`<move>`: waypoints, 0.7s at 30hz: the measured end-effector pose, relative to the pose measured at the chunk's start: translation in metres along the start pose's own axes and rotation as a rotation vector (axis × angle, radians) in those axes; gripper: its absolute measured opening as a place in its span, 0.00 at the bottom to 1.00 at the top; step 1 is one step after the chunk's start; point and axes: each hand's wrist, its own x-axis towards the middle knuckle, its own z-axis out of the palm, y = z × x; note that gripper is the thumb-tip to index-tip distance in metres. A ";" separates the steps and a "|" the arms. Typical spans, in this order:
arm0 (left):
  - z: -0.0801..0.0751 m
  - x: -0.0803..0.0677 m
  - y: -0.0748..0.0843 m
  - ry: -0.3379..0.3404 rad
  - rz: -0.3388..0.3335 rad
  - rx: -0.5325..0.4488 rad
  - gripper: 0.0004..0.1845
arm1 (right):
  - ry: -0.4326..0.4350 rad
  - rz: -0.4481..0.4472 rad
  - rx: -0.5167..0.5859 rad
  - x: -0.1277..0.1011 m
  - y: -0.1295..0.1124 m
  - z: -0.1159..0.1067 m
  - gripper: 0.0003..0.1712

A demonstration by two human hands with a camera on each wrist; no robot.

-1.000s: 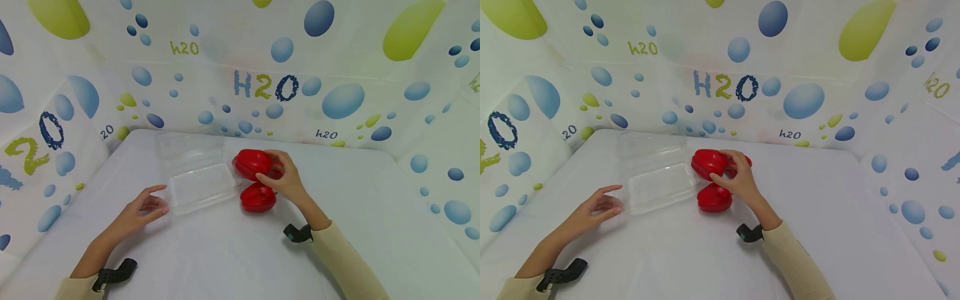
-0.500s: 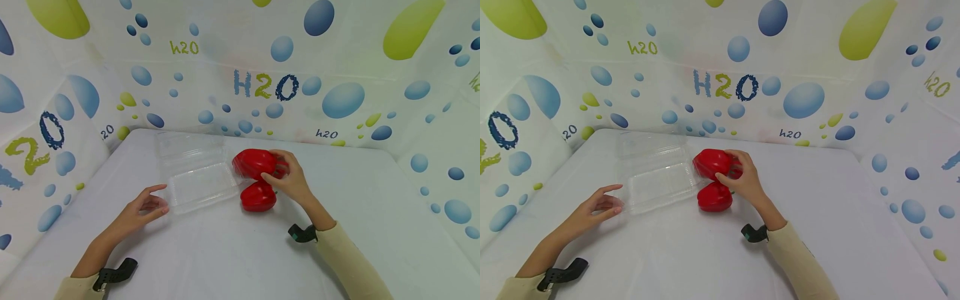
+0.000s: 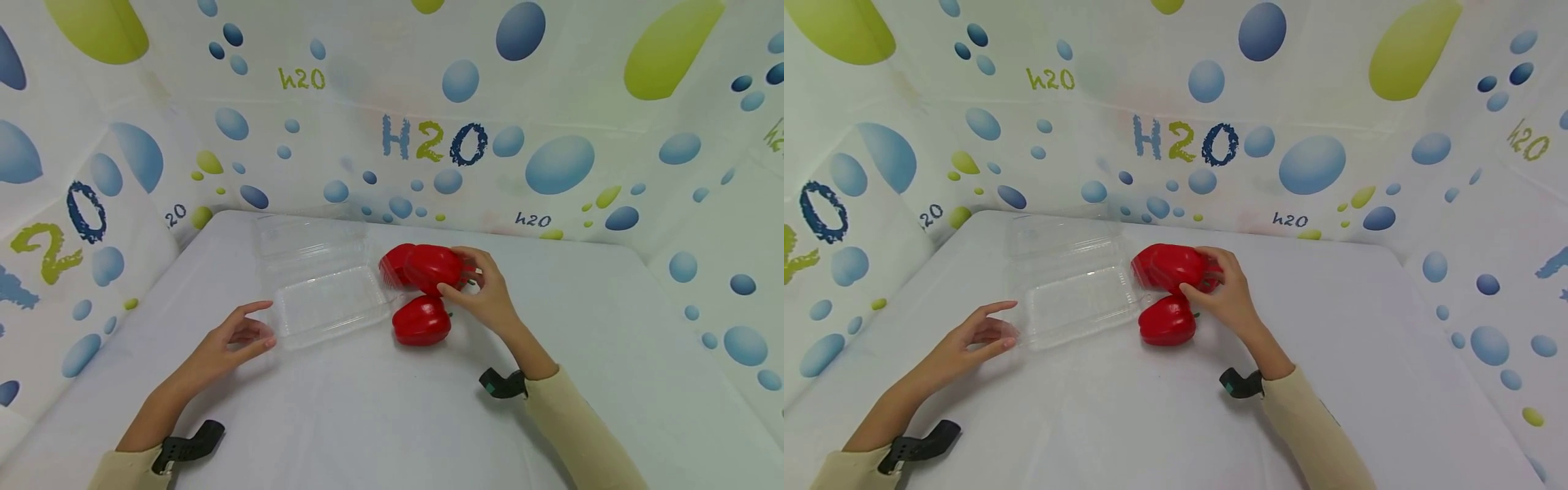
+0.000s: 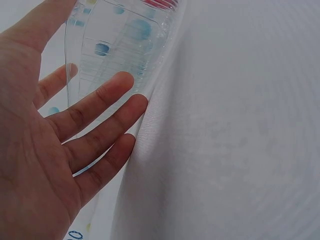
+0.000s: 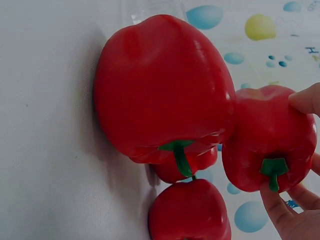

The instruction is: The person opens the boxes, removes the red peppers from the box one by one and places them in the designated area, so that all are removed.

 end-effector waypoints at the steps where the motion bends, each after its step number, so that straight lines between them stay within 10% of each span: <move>1: 0.000 0.000 0.000 0.000 0.001 0.002 0.32 | 0.004 0.001 -0.006 0.000 0.001 -0.001 0.38; 21: 0.000 -0.001 0.004 0.006 0.005 0.027 0.32 | 0.026 0.011 -0.037 -0.010 -0.006 -0.017 0.38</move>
